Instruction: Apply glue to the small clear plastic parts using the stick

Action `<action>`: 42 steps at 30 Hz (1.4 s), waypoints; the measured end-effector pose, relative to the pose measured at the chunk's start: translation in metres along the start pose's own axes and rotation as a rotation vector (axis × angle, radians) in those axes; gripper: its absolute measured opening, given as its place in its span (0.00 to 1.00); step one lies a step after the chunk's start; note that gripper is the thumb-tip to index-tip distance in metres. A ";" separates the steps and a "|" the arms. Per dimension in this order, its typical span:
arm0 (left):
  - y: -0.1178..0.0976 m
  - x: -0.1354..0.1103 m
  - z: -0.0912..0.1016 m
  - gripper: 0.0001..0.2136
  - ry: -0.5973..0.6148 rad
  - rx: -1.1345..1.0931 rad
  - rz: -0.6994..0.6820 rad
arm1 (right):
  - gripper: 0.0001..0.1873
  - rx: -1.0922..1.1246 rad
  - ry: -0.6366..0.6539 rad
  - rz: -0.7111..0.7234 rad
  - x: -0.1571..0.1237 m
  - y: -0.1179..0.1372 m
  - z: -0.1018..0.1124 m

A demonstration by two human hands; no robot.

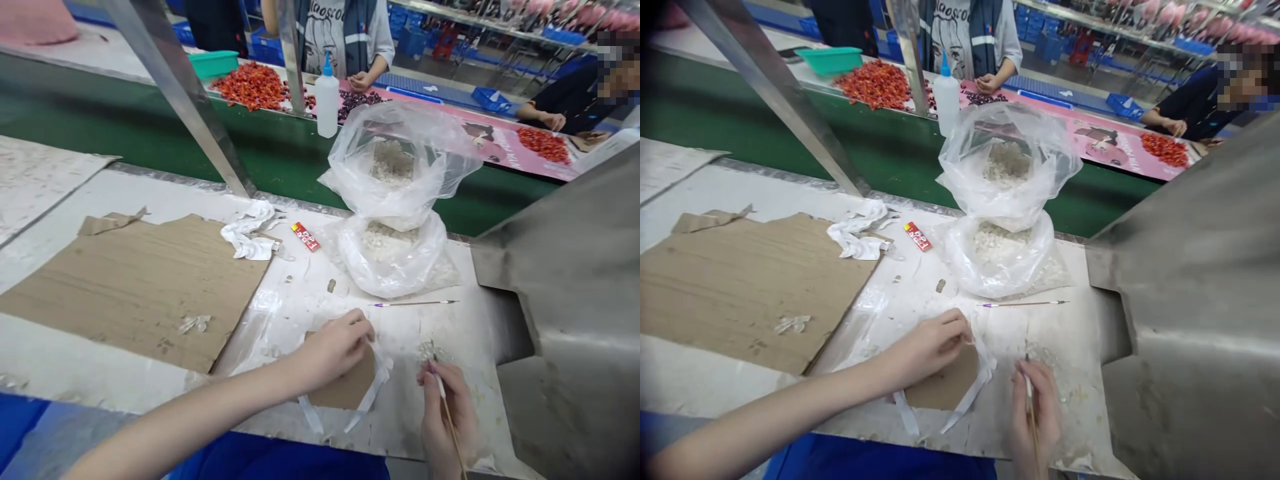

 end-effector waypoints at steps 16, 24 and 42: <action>0.059 -0.120 0.042 0.09 -0.637 -0.504 0.251 | 0.21 0.130 0.592 0.323 0.033 0.067 -0.072; 0.052 -0.122 0.032 0.09 -0.659 -0.887 0.327 | 0.08 0.092 0.589 0.018 -0.025 0.051 -0.080; 0.047 -0.107 0.020 0.05 -0.577 -1.039 0.401 | 0.09 0.014 0.573 0.136 -0.039 0.041 -0.090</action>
Point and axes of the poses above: each hand's wrist, its own x-axis towards the middle knuckle, its own z-axis out of the back of the hand, y = z × x, the point moved 5 cm from there along x, towards the middle knuckle, and after that the axes turned 9 degrees about -x, right-handed, at the moved point
